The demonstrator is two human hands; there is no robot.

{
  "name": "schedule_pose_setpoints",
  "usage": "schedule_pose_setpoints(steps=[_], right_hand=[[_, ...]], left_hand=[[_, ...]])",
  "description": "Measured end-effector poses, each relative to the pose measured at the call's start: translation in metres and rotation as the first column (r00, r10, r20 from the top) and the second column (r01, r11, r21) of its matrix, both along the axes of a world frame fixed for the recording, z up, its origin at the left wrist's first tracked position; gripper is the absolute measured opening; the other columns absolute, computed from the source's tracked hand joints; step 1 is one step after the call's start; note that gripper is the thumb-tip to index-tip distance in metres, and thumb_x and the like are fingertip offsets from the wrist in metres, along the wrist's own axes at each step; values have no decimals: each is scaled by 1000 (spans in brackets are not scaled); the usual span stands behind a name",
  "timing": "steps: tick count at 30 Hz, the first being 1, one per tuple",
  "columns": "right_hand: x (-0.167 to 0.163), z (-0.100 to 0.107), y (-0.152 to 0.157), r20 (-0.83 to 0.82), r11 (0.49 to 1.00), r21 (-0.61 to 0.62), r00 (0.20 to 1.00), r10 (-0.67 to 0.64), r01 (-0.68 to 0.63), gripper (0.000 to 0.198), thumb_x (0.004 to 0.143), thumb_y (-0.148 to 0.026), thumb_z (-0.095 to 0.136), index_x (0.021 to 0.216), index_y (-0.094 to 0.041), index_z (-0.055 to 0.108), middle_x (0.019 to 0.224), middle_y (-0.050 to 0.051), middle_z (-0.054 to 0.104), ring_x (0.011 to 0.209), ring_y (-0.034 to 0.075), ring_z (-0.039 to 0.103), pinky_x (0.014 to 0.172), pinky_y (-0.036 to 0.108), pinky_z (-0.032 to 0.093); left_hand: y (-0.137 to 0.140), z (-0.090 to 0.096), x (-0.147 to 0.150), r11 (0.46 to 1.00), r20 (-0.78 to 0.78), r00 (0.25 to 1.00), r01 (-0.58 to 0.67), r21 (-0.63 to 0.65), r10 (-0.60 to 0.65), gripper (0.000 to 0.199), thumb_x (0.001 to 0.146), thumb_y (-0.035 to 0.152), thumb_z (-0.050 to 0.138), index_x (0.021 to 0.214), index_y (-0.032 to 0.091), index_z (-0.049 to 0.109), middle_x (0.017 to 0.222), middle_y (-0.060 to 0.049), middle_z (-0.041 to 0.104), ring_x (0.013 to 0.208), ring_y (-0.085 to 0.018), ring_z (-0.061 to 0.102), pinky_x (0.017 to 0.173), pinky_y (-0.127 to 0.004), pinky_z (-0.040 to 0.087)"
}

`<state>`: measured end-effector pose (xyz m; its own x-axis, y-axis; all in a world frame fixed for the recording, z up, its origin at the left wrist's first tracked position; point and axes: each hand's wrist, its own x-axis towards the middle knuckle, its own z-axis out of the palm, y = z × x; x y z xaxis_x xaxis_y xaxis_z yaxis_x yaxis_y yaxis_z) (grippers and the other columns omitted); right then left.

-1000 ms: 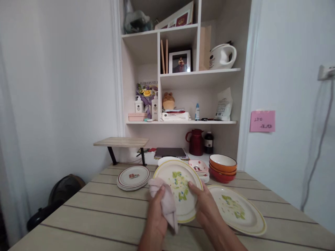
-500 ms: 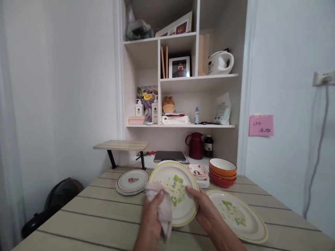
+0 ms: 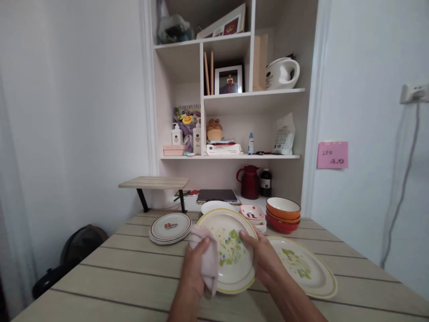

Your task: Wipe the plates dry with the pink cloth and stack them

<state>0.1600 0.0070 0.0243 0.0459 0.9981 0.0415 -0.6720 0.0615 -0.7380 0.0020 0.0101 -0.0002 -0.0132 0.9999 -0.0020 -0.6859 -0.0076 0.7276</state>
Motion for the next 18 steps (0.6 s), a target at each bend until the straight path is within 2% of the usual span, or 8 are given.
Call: schedule_pose_setpoints(steps=[5,9,13,18], right_hand=[[-23,-11,2,-113,981,-66,975,-189,182,82,59,-20,83,134,-22,48,77,4,78,67,27,73,67,42,60],[-39,-14,-4,-211,970,-21,947,-241,242,78,63,-23,82,133,-25,48,88,4,78,75,26,74,71,41,61],[-45,-13,-6,-271,976,14,940,-206,218,73,66,-26,80,132,-25,49,97,4,78,84,25,74,78,41,60],[-25,-8,3,-150,998,-62,989,5,-15,66,66,-21,80,127,-13,55,88,10,78,79,27,74,77,39,59]], left_hand=[[4,-6,13,991,205,979,31,-132,-3,41,69,25,74,108,14,66,101,-14,76,96,-31,71,83,-41,57],[2,-8,24,988,283,959,68,-139,-26,39,73,22,71,110,13,65,102,-15,75,99,-31,70,86,-41,57],[0,-11,30,992,306,951,77,-104,-42,40,71,19,73,110,14,65,103,-14,75,100,-30,70,88,-40,56],[3,-10,17,997,156,986,-51,-58,60,43,60,19,83,100,15,67,94,-10,77,92,-29,72,84,-39,57]])
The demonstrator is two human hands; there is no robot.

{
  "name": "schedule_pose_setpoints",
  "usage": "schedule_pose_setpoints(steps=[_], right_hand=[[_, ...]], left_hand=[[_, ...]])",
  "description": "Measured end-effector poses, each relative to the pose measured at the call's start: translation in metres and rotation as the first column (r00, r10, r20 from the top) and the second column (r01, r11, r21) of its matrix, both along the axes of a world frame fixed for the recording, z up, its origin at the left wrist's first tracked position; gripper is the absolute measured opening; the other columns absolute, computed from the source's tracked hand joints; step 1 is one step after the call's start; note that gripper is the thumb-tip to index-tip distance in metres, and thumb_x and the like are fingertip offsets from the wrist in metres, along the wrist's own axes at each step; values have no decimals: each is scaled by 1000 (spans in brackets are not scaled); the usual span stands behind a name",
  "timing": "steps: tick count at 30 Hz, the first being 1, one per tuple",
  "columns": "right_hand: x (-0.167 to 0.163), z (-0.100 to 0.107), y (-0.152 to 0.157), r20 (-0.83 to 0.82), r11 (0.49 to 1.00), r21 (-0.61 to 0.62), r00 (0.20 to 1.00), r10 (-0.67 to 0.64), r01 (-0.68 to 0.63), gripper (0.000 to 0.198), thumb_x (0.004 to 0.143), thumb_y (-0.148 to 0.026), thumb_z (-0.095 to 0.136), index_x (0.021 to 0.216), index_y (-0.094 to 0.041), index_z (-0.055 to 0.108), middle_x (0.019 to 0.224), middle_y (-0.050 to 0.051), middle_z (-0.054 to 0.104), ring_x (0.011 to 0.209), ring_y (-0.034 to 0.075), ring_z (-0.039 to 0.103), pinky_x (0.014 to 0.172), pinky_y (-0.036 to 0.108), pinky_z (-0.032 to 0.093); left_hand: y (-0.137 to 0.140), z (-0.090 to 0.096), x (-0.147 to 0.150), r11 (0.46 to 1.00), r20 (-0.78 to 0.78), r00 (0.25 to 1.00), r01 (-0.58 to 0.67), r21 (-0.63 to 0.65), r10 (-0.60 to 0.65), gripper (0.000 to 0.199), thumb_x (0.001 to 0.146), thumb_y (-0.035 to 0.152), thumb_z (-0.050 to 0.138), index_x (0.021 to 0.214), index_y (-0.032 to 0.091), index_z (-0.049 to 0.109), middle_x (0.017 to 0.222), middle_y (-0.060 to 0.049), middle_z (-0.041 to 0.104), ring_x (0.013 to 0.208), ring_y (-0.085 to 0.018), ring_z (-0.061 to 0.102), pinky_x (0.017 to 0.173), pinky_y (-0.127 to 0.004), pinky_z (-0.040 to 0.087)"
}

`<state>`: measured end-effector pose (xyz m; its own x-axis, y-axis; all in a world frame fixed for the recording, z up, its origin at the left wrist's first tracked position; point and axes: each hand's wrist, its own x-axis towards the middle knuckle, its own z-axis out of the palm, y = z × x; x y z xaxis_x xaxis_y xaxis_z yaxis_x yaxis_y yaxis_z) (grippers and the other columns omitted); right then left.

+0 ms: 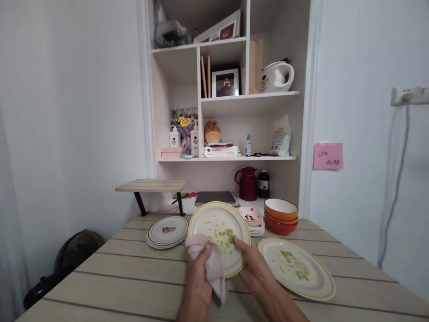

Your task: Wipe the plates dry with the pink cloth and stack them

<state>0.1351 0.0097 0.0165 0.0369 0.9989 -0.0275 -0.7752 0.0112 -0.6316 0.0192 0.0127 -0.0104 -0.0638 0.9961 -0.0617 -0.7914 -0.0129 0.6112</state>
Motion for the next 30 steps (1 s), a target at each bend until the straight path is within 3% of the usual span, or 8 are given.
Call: schedule_pose_setpoints(steps=[4,12,15,18,23,30], right_hand=[[25,5,4,132,998,58,991,25,-33,72,64,-26,82,130,-19,54,91,7,78,78,26,73,75,39,58],[43,20,-8,286,982,150,956,67,-114,80,65,-29,82,136,-27,46,101,7,76,84,26,73,77,40,57],[39,18,-7,297,984,145,953,60,-107,73,66,-31,81,132,-20,51,95,9,77,82,28,73,76,40,57],[32,11,-2,248,994,111,968,-30,2,75,63,-30,82,131,-18,52,86,8,78,77,29,73,72,40,58],[16,2,0,140,983,93,976,-167,155,92,62,-30,82,143,-26,38,83,3,78,76,28,73,71,41,59],[-10,-4,-9,-6,962,124,970,-244,243,86,71,-31,77,144,-39,32,96,-1,77,83,25,73,77,42,59]], left_hand=[[0,5,-11,993,-161,985,-48,104,65,47,57,25,86,99,16,67,90,-10,77,85,-28,72,77,-37,57],[-5,14,-19,991,-321,946,-8,137,52,53,55,28,86,103,14,68,97,-12,77,89,-30,72,80,-39,56],[-5,13,-19,994,-294,956,28,106,5,53,56,29,86,104,14,68,96,-13,77,90,-31,72,80,-40,56],[-2,10,-17,995,-223,974,56,84,-36,52,61,32,83,106,14,67,95,-13,77,92,-32,72,80,-41,57],[3,5,-10,999,-66,997,45,17,-44,51,63,30,81,109,16,66,103,-13,76,98,-32,70,83,-41,57],[-6,4,6,988,60,987,153,-29,-151,46,67,31,77,109,17,68,105,-15,75,99,-35,70,87,-47,56]])
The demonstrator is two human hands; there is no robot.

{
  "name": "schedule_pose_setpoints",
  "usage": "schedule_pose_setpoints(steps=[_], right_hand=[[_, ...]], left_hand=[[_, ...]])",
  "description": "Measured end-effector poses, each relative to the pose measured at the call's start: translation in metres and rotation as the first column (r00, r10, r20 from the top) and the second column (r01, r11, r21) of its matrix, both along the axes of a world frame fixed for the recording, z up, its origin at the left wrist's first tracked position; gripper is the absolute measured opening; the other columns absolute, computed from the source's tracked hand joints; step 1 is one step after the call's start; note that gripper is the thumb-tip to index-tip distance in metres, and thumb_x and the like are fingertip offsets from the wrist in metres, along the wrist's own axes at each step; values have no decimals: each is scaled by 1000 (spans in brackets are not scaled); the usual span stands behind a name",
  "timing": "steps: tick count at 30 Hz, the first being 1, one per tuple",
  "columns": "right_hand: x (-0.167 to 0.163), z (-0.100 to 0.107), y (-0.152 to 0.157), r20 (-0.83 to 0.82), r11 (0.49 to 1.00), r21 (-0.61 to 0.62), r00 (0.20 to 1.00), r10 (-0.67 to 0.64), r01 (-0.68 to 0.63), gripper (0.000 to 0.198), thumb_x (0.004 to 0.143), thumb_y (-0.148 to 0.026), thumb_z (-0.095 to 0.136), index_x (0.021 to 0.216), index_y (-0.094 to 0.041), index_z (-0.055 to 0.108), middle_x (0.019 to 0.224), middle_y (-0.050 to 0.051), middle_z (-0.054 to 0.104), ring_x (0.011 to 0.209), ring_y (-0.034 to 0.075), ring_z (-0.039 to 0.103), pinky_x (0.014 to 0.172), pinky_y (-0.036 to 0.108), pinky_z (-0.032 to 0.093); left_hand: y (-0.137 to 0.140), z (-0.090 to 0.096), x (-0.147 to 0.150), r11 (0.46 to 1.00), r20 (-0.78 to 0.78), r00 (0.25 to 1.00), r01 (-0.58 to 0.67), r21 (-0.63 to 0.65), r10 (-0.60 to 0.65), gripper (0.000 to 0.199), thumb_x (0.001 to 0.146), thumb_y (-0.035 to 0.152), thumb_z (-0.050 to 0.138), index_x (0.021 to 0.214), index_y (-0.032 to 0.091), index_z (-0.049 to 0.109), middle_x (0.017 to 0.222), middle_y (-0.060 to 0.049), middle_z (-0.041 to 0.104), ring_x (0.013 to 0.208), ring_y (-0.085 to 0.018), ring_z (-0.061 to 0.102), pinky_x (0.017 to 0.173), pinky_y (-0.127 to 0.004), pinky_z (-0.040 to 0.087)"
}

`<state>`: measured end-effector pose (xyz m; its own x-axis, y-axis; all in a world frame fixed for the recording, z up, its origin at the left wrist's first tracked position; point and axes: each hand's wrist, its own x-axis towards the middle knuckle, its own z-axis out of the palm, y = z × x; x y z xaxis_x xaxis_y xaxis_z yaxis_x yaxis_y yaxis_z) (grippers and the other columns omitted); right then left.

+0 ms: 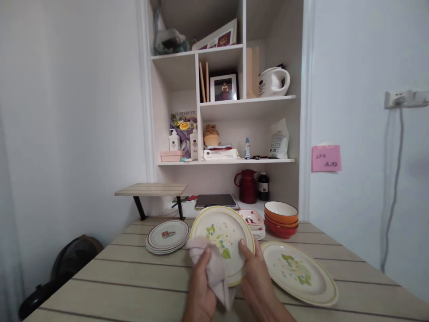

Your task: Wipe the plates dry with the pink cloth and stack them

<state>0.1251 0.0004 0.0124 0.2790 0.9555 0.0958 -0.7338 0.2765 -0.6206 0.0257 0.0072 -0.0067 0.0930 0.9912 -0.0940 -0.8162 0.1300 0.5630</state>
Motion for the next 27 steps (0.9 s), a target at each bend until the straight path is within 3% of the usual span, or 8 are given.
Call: schedule_pose_setpoints(steps=[4,8,11,19,27], right_hand=[[-7,1,-1,-32,995,51,995,90,-88,80,72,-33,76,142,-36,39,104,3,76,89,26,72,80,44,58],[8,3,7,24,973,-48,974,227,-225,76,66,-23,79,136,-22,49,96,7,78,83,25,72,78,37,57],[28,6,12,153,967,-129,960,236,-218,71,65,-25,80,131,-22,53,91,6,78,76,22,72,69,33,56],[59,30,-1,329,955,-67,897,295,-289,73,67,-35,80,134,-28,51,100,7,76,83,26,72,73,38,56],[62,22,0,409,927,-81,836,366,-367,63,66,-29,81,124,-20,59,93,10,77,73,25,72,73,40,57]], left_hand=[[0,0,3,1000,18,1000,-21,-5,21,43,66,24,78,107,17,68,105,-14,75,97,-33,71,88,-46,56],[5,4,-12,990,-33,989,-143,11,143,41,61,18,80,101,16,68,95,-11,77,91,-30,72,87,-42,56],[5,8,-23,979,-114,974,-184,90,193,47,58,18,80,103,15,67,93,-11,77,87,-30,73,82,-41,56],[-1,9,-28,969,-297,943,-83,234,153,46,53,15,75,98,14,69,88,-11,77,78,-30,72,72,-39,55],[-1,8,-27,976,-323,944,1,216,71,45,60,26,80,101,12,68,90,-14,76,81,-30,72,74,-40,55]])
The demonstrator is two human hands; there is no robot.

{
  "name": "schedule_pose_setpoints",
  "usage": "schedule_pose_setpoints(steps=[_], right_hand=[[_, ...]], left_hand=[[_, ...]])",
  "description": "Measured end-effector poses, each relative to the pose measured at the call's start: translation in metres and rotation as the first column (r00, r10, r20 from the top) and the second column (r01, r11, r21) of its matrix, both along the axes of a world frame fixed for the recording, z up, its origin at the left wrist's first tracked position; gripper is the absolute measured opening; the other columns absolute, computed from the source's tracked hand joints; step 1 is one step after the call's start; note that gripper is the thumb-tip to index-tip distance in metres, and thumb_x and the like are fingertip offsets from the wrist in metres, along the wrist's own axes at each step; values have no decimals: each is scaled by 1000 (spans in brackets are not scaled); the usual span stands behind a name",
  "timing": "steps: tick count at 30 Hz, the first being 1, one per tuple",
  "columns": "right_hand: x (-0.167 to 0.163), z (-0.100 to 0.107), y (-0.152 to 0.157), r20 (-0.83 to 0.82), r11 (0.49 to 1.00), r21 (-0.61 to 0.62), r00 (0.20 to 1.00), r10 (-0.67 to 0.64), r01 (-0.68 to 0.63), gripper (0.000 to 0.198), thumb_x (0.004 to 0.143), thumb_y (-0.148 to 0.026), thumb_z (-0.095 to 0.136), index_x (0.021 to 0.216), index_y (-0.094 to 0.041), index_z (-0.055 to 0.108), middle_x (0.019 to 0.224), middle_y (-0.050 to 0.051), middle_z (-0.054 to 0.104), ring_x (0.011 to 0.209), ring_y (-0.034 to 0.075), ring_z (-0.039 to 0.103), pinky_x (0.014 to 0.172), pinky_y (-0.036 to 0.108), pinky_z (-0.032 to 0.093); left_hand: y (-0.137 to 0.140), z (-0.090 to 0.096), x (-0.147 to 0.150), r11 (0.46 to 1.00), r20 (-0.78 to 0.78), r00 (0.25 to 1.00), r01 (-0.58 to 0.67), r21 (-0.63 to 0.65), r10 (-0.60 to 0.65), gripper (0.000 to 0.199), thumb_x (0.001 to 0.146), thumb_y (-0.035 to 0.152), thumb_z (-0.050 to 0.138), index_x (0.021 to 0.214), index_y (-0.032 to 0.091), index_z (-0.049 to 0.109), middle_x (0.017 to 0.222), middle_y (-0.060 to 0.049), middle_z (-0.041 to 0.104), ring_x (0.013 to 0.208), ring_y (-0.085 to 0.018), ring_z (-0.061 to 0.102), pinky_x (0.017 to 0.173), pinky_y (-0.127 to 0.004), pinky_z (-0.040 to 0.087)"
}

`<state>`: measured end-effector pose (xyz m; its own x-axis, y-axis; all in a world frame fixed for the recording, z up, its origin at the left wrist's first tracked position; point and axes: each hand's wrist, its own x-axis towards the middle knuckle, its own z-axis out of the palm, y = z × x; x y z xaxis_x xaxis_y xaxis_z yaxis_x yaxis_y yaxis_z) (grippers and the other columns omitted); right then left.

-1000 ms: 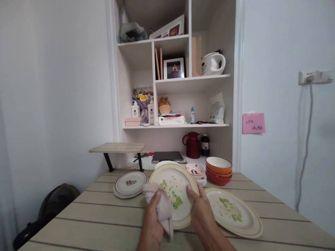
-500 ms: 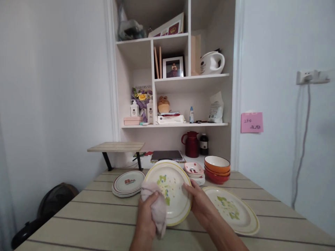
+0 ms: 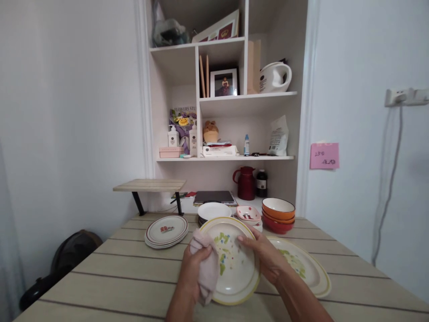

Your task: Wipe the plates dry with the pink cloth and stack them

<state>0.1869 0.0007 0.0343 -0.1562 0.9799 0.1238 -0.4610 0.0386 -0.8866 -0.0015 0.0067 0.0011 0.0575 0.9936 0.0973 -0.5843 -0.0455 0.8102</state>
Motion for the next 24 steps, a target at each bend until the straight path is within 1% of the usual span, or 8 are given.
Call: schedule_pose_setpoints(steps=[3,5,7,9,12,17,22,24], right_hand=[[-1,-2,1,19,1000,-11,1000,22,-22,60,64,-25,81,119,-18,60,90,10,77,72,25,72,71,40,58],[-3,-4,4,-6,998,-39,999,-39,39,57,62,-23,80,116,-18,61,83,9,77,66,25,71,65,39,58],[-8,-8,8,-50,989,-80,991,-128,123,55,60,-21,78,113,-18,62,75,7,77,60,25,70,59,37,57],[-14,-12,11,-99,974,-124,975,-201,188,59,57,-18,77,114,-18,60,71,5,76,57,25,69,57,37,57],[-24,-19,15,-188,953,-164,940,-283,254,69,54,-16,78,119,-19,56,69,3,76,58,26,70,58,38,57],[-41,-29,15,-324,926,-178,869,-374,332,80,56,-19,81,129,-24,48,75,3,77,62,24,72,63,39,58],[-57,-35,11,-426,922,-201,818,-387,332,78,64,-17,78,134,-30,46,83,1,78,73,24,73,71,41,60],[-62,-37,10,-462,926,-209,803,-377,315,76,67,-18,76,135,-32,45,86,0,78,77,25,74,73,43,60]], left_hand=[[2,-1,1,1000,16,1000,15,-27,-15,49,61,30,82,104,12,68,98,-16,76,90,-32,71,80,-41,55],[3,-4,3,998,33,999,23,-65,-21,50,62,31,83,106,11,68,100,-17,75,93,-32,71,82,-42,55],[6,-8,4,993,50,999,18,-117,-12,51,63,31,82,107,11,67,99,-17,76,93,-32,71,83,-42,55],[9,-11,6,984,74,997,-13,-175,26,51,63,31,82,108,12,66,98,-16,76,92,-32,72,83,-42,56],[14,-14,8,975,129,989,-47,-219,76,51,64,29,81,110,14,65,101,-15,76,92,-31,72,82,-41,57],[19,-17,12,975,254,963,-39,-217,95,50,68,26,78,114,16,64,106,-13,75,97,-32,71,82,-43,58],[15,-22,28,958,344,937,37,-286,67,40,72,24,74,110,13,65,100,-14,76,97,-31,71,85,-42,57],[14,-25,34,958,357,933,54,-281,52,37,73,23,73,108,13,65,98,-13,76,95,-30,71,85,-42,57]])
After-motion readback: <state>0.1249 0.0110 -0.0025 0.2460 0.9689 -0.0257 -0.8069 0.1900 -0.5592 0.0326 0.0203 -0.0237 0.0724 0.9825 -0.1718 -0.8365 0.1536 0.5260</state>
